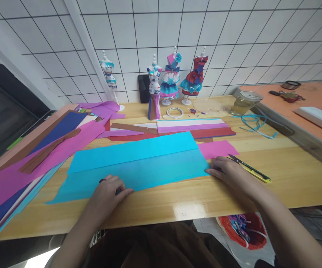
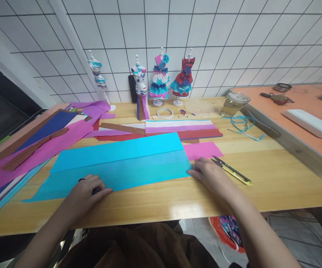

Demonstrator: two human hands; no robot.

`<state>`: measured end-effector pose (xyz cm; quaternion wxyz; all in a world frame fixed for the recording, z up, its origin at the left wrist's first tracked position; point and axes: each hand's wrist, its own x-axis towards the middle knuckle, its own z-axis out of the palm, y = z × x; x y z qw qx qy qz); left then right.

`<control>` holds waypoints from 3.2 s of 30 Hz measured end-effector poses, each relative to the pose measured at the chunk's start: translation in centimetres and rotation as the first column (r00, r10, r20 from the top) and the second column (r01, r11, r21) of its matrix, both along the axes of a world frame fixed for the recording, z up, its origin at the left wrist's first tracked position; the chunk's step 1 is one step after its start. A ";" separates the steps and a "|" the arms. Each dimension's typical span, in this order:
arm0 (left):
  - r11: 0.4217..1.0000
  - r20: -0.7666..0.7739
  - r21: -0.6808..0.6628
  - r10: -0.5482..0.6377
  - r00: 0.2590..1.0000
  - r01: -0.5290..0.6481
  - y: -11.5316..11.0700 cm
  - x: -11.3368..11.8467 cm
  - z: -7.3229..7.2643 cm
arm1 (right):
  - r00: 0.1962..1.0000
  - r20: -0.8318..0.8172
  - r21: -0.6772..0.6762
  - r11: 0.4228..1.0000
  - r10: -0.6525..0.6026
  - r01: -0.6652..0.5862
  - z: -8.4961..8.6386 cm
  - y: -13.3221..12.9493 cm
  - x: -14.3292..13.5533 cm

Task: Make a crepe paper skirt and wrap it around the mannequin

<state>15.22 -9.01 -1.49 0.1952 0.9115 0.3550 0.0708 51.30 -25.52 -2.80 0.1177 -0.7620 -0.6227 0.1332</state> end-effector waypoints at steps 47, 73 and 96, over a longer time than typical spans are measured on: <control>0.888 -0.042 0.349 -0.305 0.952 0.300 -0.9 0.0 -2.6 | 0.793 0.531 0.091 0.911 0.298 -0.403 0.4 -0.6 -3.7; 0.875 -0.108 0.329 -0.338 0.935 0.355 -1.9 -0.3 -2.6 | 0.895 0.438 0.232 0.950 0.088 -0.207 -1.6 -0.7 -10.5; 0.866 -0.117 0.355 -0.333 0.936 0.353 -2.3 -0.3 -2.1 | 0.908 0.341 0.224 0.917 0.242 -0.329 -1.2 0.9 -14.6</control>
